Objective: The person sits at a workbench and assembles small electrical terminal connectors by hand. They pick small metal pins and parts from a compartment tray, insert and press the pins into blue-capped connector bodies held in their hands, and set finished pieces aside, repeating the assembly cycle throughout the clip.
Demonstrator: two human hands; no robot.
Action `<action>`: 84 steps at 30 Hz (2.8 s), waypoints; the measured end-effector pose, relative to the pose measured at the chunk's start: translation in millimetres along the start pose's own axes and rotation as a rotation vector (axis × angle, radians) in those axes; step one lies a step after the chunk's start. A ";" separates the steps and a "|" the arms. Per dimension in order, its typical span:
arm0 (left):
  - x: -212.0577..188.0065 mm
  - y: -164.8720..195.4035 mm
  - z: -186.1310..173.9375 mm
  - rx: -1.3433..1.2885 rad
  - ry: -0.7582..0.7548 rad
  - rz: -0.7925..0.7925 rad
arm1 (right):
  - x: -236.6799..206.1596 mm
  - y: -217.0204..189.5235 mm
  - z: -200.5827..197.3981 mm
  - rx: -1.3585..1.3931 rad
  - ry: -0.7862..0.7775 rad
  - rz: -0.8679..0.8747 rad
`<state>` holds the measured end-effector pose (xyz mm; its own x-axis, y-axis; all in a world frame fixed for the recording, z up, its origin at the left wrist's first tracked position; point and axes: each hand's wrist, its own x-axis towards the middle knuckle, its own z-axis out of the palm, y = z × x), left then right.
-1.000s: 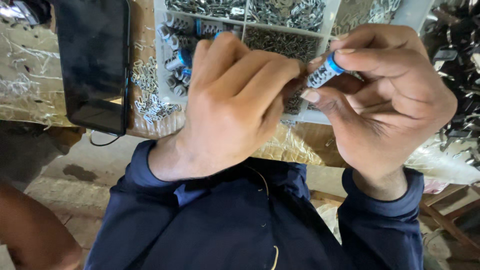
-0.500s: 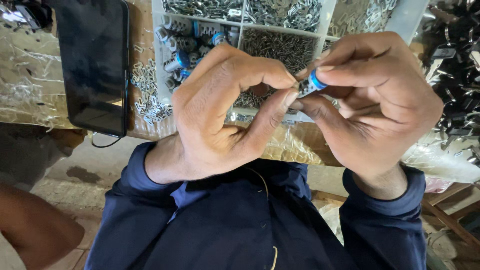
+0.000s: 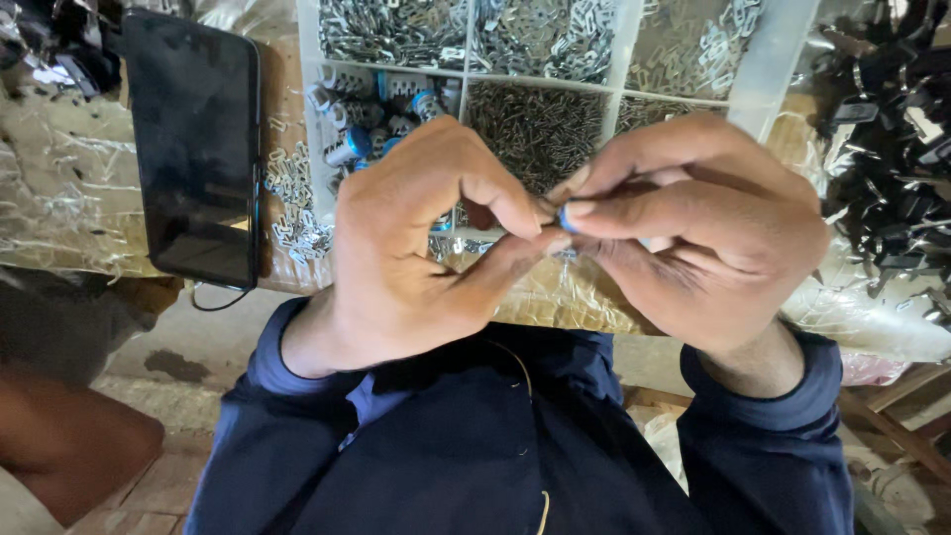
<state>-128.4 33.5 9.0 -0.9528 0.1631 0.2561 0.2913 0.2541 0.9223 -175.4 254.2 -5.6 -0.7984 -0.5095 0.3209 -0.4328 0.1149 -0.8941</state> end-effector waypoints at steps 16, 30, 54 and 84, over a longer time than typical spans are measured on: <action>10.1 14.3 11.3 0.628 0.030 0.032 | 4.6 -20.9 -0.9 0.284 0.193 0.325; 9.9 16.4 -1.2 0.193 0.113 0.083 | 6.6 -20.1 1.6 0.064 0.108 0.193; 8.4 8.9 3.6 0.526 0.060 0.073 | 5.4 -26.6 0.6 0.159 0.152 0.297; 17.2 34.9 7.5 0.738 -0.064 0.063 | -4.2 -17.2 -9.0 0.331 0.131 0.114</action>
<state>-134.0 52.4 43.4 -0.9320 0.2484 0.2638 0.3487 0.8129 0.4665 -168.4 262.1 11.2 -0.8898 -0.3934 0.2311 -0.1959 -0.1279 -0.9722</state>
